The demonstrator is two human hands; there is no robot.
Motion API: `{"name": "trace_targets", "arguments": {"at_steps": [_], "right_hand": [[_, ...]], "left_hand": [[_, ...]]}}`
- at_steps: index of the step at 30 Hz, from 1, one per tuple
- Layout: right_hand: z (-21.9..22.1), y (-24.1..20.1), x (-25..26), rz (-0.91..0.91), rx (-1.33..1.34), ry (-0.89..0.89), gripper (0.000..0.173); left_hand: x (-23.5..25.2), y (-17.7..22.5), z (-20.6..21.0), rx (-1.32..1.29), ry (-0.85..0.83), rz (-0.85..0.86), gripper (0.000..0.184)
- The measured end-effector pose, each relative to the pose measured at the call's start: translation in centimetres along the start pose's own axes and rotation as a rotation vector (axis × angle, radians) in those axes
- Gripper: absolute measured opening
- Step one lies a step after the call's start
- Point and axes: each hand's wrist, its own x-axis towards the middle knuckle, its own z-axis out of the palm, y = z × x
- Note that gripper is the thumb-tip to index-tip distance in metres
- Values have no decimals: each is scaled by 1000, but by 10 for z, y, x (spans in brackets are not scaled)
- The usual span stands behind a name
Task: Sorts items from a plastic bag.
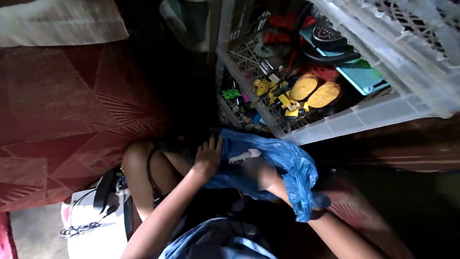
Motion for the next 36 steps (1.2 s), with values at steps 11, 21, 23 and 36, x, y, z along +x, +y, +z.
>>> {"name": "trace_targets", "arguments": {"at_steps": [11, 21, 23, 36], "right_hand": [[18, -2, 17, -16, -98, 103, 47], [-13, 8, 10, 35, -71, -108, 43], [-23, 13, 4, 88, 20, -113, 46], [-14, 62, -46, -63, 807, 274, 46]], "left_hand": [[-8, 16, 52, 67, 447, 781, 30], [1, 29, 33, 200, -381, 376, 33], [1, 27, 28, 174, -379, 362, 32], [-8, 26, 25, 177, -438, 236, 28]]}}
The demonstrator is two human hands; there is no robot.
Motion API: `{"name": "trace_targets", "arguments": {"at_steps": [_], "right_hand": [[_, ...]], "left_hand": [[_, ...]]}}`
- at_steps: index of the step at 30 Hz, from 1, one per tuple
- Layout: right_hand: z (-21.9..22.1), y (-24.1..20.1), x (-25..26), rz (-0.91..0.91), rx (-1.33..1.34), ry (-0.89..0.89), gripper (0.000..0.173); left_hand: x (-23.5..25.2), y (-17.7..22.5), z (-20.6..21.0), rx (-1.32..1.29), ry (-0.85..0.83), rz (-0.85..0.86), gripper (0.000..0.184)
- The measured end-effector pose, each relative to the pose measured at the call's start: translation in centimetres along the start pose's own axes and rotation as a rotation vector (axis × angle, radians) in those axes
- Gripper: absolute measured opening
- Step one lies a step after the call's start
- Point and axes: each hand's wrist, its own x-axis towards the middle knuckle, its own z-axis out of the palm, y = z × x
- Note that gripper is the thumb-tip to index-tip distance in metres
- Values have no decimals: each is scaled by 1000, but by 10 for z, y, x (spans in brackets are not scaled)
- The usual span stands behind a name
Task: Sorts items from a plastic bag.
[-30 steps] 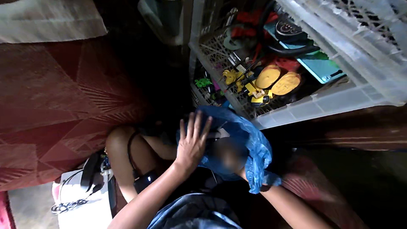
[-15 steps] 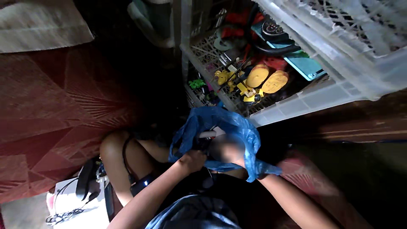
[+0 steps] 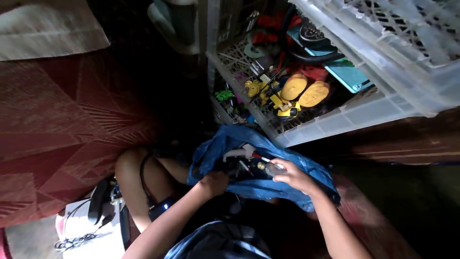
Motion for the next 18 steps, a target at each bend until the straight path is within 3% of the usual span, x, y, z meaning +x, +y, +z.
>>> {"name": "trace_targets", "arguments": {"at_steps": [8, 13, 18], "right_hand": [[12, 3, -5, 58, 337, 49, 36], [36, -8, 2, 120, 746, 157, 24], [46, -12, 7, 223, 628, 244, 23]], "left_hand": [[3, 1, 1, 60, -47, 19, 25], [-4, 1, 1, 133, -153, -74, 24], [-7, -9, 0, 58, -102, -69, 25]]}}
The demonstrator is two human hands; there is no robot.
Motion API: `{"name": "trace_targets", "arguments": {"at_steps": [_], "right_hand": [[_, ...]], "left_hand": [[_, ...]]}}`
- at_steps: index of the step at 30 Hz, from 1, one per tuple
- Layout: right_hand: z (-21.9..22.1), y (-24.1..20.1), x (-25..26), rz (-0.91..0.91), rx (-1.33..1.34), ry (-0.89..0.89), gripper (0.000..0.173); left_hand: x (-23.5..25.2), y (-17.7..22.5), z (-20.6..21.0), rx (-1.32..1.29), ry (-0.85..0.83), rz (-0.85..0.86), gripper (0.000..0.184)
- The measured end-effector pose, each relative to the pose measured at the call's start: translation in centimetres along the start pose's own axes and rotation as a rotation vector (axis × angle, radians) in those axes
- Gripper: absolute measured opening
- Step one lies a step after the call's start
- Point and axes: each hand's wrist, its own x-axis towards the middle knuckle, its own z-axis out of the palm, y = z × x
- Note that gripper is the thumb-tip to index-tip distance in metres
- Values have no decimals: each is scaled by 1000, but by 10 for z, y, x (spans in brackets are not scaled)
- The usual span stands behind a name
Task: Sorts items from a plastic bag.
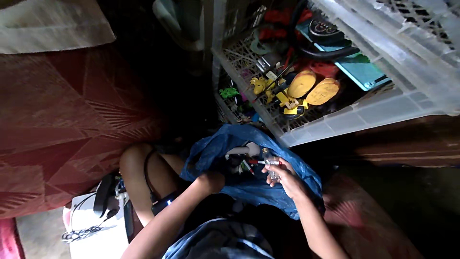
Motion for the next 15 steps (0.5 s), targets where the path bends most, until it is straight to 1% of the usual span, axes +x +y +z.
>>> {"name": "trace_targets", "arguments": {"at_steps": [2, 4, 5, 6, 7, 8, 9, 10, 12, 14, 15], "right_hand": [[-4, 2, -1, 14, -37, -1, 22], [-9, 6, -1, 25, -78, 8, 24], [-11, 8, -1, 31, -90, 21, 24], [-12, 10, 0, 38, -99, 35, 24], [-14, 13, 0, 41, -108, 49, 24], [-15, 14, 0, 46, -118, 52, 25], [-16, 15, -1, 51, -124, 52, 27], [-17, 16, -2, 54, -124, 53, 28], [-18, 18, -3, 58, -122, 49, 29], [-18, 19, -4, 59, -131, 50, 30], [-17, 20, -4, 60, -138, 51, 30]], "left_hand": [[5, -5, 1, -134, 169, 94, 25], [19, -8, 0, -300, 396, 209, 31], [31, -6, 0, -352, 499, 250, 33], [43, -4, -1, -366, 558, 253, 36], [55, -1, -2, -347, 566, 216, 42], [64, 3, -4, -309, 536, 151, 49], [73, 6, -6, -272, 514, 88, 52], [80, 7, -6, -261, 513, 41, 50], [89, -1, -7, -311, 545, 20, 45], [90, -15, -3, -372, 578, 31, 46], [87, -21, -3, -385, 580, 7, 47]]}}
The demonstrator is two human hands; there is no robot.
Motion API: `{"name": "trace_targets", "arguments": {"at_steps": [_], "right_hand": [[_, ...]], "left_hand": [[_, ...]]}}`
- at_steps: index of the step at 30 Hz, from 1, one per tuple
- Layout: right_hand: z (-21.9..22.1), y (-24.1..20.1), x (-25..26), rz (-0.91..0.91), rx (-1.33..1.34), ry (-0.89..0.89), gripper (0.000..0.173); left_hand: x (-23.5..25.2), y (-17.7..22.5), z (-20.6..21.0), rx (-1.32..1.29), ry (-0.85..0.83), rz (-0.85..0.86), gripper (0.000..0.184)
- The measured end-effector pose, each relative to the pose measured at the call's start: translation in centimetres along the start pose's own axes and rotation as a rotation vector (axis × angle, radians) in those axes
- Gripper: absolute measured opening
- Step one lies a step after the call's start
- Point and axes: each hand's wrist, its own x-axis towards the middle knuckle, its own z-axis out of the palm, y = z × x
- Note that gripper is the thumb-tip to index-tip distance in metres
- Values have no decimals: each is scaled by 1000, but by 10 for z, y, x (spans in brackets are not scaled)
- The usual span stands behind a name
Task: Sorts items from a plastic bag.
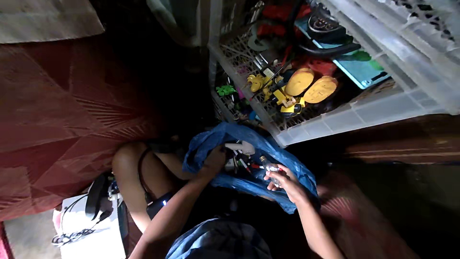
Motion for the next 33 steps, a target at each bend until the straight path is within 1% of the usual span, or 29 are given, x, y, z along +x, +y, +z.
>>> {"name": "trace_targets", "arguments": {"at_steps": [4, 5, 7, 8, 9, 10, 11, 12, 13, 14, 15, 16, 18, 19, 20, 21, 23, 24, 26, 27, 28, 29, 31, 32, 33], "right_hand": [[2, -2, 0, -7, -9, -8, 32], [2, -3, 0, -5, -6, -9, 33], [3, -2, 0, -6, 0, 1, 32], [2, -1, 1, -6, 1, 2, 33], [2, 0, 1, -7, 1, -1, 34], [1, 2, 2, -14, 1, -6, 35], [0, 4, 2, -23, 2, -14, 35], [0, 5, 2, -37, 10, -18, 34], [0, 6, 2, -48, 26, -20, 33], [0, 6, 1, -59, 44, -22, 33], [1, 7, 0, -71, 64, -23, 31], [2, 6, -1, -72, 81, -27, 31], [4, 5, -2, -62, 80, -34, 33], [4, 5, -1, -61, 74, -29, 34], [5, 5, -1, -65, 74, -17, 35], [5, 6, 0, -70, 82, -3, 36], [5, 6, 2, -82, 104, 20, 35], [5, 7, 2, -88, 117, 24, 35], [4, 8, 3, -97, 141, 35, 34], [3, 9, 4, -97, 152, 38, 33], [3, 10, 5, -99, 158, 40, 33], [3, 10, 5, -94, 163, 38, 34], [3, 11, 5, -92, 168, 40, 35], [3, 11, 5, -95, 169, 43, 34], [3, 10, 4, -98, 169, 46, 35]], "left_hand": [[-22, -6, -26, 35, -133, -255, 46], [-27, -8, -28, 35, -149, -280, 45], [-32, -11, -28, 38, -126, -252, 44], [-33, -11, -27, 62, -126, -193, 47], [-32, -11, -24, 104, -112, -89, 52], [-30, -10, -18, 145, -50, 45, 54], [-28, -9, -8, 138, 57, 194, 53], [-25, -8, 2, 99, 169, 337, 49], [-20, -5, 11, 72, 232, 441, 40], [-16, 2, 15, 71, 214, 470, 34], [-13, 10, 18, 94, 142, 414, 34], [-9, 19, 20, 124, 72, 311, 38], [2, 29, 26, 194, 0, 102, 47], [6, 32, 27, 226, -36, 25, 46], [7, 32, 28, 253, -57, -16, 44], [6, 30, 29, 267, -56, -18, 43], [0, 21, 27, 208, -16, 52, 43], [-6, 16, 22, 114, -21, 98, 49], [-22, 4, 13, -172, -11, 208, 62], [-32, -1, 11, -331, 29, 265, 65], [-43, -5, 12, -451, 104, 319, 66], [-51, -8, 18, -531, 218, 391, 65], [-57, -15, 33, -596, 452, 558, 66], [-57, -18, 39, -602, 537, 631, 67], [-57, -20, 42, -608, 587, 685, 69]]}}
